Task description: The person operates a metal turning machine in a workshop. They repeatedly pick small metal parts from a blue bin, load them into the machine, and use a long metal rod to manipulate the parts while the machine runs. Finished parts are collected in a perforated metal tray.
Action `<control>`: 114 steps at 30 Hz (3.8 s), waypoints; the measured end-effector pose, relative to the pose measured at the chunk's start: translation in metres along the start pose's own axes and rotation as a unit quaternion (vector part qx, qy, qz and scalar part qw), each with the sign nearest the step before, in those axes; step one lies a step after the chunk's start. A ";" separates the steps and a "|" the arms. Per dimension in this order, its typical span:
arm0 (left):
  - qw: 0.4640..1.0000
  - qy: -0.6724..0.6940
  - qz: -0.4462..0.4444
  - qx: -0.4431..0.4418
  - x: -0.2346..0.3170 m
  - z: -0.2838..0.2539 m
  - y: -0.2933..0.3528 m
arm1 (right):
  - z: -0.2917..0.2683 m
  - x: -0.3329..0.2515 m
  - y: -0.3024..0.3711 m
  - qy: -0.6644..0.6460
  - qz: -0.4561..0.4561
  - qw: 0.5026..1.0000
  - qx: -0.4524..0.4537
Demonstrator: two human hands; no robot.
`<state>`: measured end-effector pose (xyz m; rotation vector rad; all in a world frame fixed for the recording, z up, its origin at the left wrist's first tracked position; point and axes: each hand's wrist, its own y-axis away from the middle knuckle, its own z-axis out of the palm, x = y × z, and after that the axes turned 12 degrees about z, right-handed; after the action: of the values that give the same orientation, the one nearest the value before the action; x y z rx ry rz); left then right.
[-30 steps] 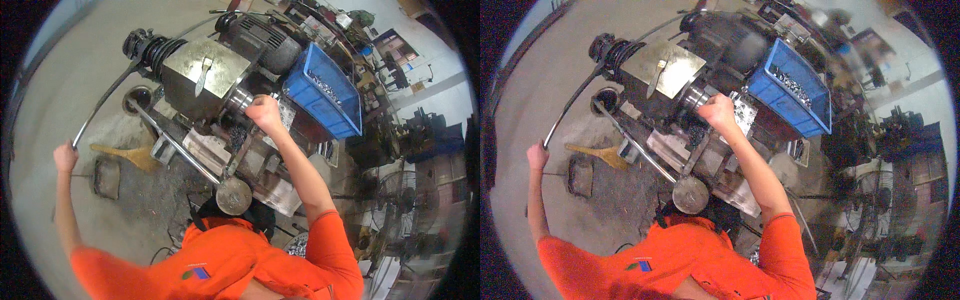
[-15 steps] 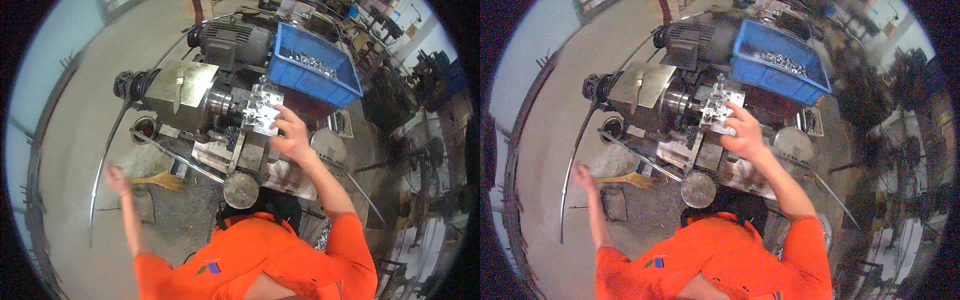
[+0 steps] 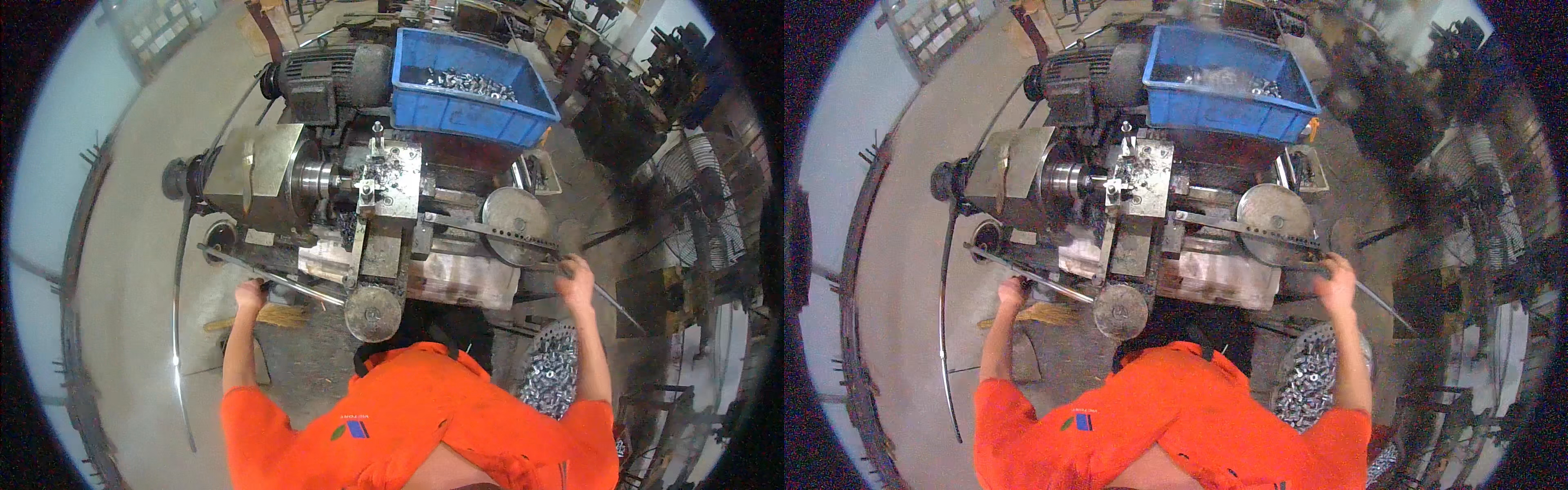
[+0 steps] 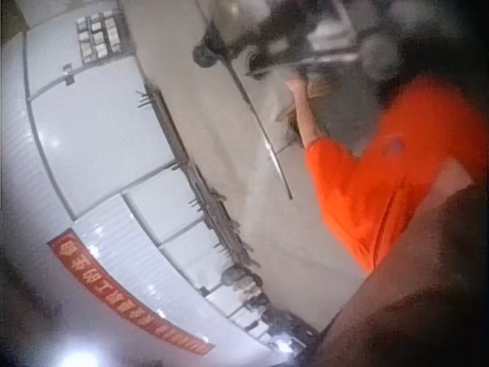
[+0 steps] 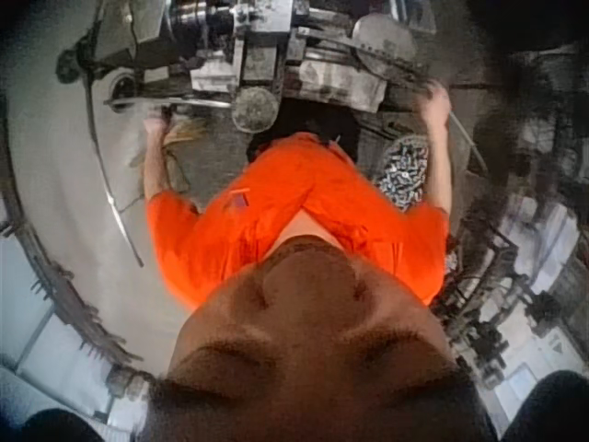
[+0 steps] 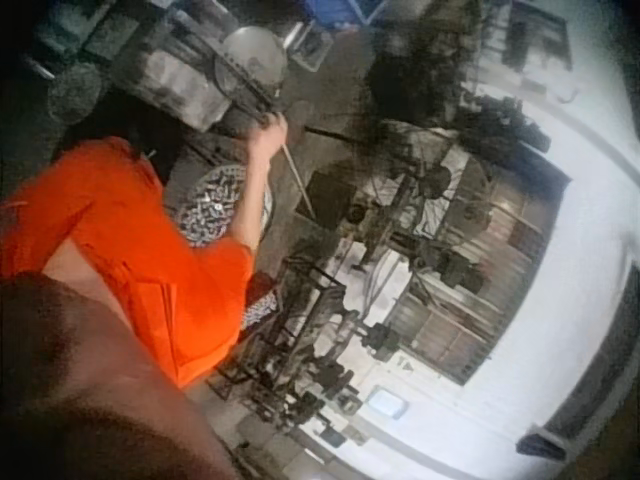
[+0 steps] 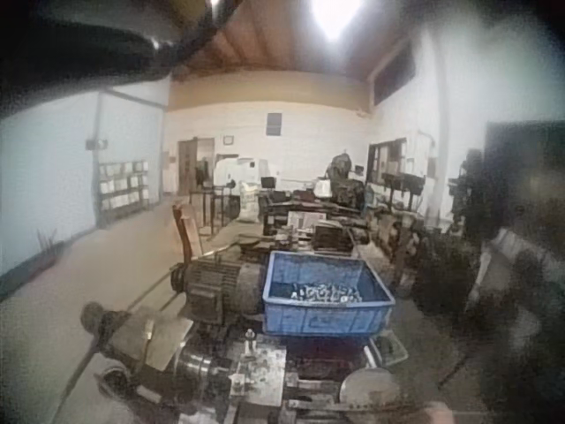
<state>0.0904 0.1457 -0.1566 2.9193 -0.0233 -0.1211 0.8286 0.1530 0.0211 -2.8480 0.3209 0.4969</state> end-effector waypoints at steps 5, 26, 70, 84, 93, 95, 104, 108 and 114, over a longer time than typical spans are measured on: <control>0.953 0.265 -0.105 0.100 -0.038 -0.030 0.020 | 0.002 0.152 0.008 0.163 0.202 0.966 -0.011; 0.695 0.612 -0.217 0.307 0.036 -0.091 -0.016 | 0.069 0.064 0.217 -0.234 0.353 0.900 -0.104; 0.945 0.307 -0.094 0.064 0.063 0.077 -0.006 | 0.070 0.024 0.096 -0.085 0.143 0.985 -0.047; 0.930 0.352 -0.104 -0.016 -0.029 0.054 0.038 | 0.048 -0.172 -0.049 -0.242 -0.140 0.960 -0.028; 0.929 0.083 -0.225 0.282 -0.084 -0.152 0.147 | 0.102 -0.396 -0.081 -0.141 -0.316 0.931 -0.120; 0.937 0.049 -0.304 0.166 -0.100 -0.110 0.175 | 0.108 -0.418 -0.077 -0.075 -0.232 0.944 -0.220; 0.889 0.082 -0.430 0.136 -0.103 -0.123 0.153 | 0.134 -0.421 -0.079 -0.039 -0.341 0.928 -0.145; 0.885 0.136 -0.418 0.150 -0.037 -0.121 0.168 | 0.123 -0.426 -0.074 -0.024 -0.337 0.919 -0.201; 0.892 0.149 -0.399 0.154 0.016 -0.139 0.158 | 0.132 -0.422 -0.081 0.039 -0.342 0.918 -0.197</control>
<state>0.1171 0.0214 0.0123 2.9991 1.3131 0.2269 0.4217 0.3384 0.0653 -3.0753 -0.8366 0.3207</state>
